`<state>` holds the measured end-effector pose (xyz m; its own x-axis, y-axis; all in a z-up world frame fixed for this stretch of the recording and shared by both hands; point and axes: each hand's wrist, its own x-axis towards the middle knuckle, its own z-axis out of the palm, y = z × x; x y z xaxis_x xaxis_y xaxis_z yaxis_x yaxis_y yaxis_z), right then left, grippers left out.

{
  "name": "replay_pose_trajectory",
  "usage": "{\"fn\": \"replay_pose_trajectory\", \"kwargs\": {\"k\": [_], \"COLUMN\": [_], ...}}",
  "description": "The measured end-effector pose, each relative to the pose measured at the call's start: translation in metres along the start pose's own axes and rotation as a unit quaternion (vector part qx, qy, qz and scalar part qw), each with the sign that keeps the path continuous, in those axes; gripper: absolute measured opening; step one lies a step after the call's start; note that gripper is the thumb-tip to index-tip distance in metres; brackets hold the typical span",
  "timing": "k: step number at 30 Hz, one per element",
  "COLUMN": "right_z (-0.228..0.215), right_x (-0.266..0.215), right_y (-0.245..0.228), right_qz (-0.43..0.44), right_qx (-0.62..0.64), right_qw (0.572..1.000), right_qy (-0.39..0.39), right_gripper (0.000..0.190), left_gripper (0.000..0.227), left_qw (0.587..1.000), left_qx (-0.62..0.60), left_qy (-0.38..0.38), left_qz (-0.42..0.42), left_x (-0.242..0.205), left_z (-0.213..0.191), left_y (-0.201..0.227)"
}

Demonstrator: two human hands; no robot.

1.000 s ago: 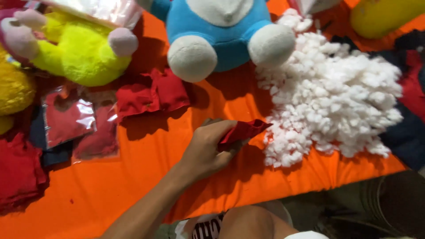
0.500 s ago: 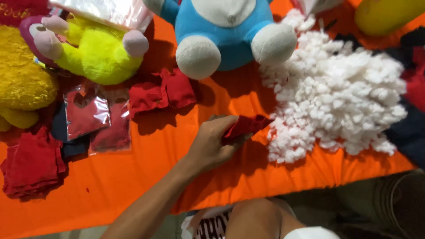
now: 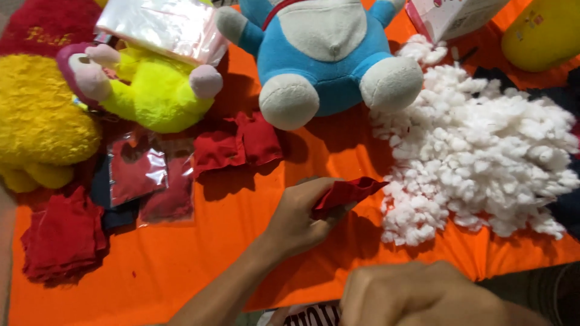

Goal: Stuffing small red fabric pouches with white fiberfill material on a table surrounded by plush toys.

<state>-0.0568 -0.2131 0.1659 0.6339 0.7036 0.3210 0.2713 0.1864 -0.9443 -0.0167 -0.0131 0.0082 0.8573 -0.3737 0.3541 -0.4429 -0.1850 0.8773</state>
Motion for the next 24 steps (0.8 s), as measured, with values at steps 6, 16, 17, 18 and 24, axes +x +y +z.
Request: {"fn": "replay_pose_trajectory", "kwargs": {"k": [6, 16, 17, 18, 24], "right_z": [-0.047, -0.105, -0.108, -0.111, -0.114], "right_x": [0.015, 0.016, 0.011, 0.006, 0.0], "right_y": [0.05, 0.156, 0.161, 0.166, 0.156], "right_qz": [-0.004, 0.239, 0.239, 0.221, 0.174], "right_qx": [-0.292, -0.551, -0.552, -0.539, -0.554], "right_qw": [0.955, 0.799, 0.798, 0.812, 0.814], "right_qy": [0.054, -0.036, -0.036, -0.036, -0.036], "right_gripper": [0.022, 0.036, 0.036, 0.044, 0.035], "left_gripper": [0.018, 0.013, 0.013, 0.014, 0.02], "left_qw": [0.997, 0.993, 0.993, 0.995, 0.997], "left_qx": [-0.014, -0.03, -0.03, -0.027, -0.03], "left_qy": [0.059, 0.084, 0.084, 0.069, 0.008], "left_qz": [-0.037, -0.075, -0.074, -0.073, -0.077], "left_x": [0.007, 0.021, 0.022, 0.023, 0.026], "left_z": [-0.006, -0.026, -0.027, -0.029, -0.026], "left_y": [-0.007, 0.01, 0.013, 0.017, 0.008]}}
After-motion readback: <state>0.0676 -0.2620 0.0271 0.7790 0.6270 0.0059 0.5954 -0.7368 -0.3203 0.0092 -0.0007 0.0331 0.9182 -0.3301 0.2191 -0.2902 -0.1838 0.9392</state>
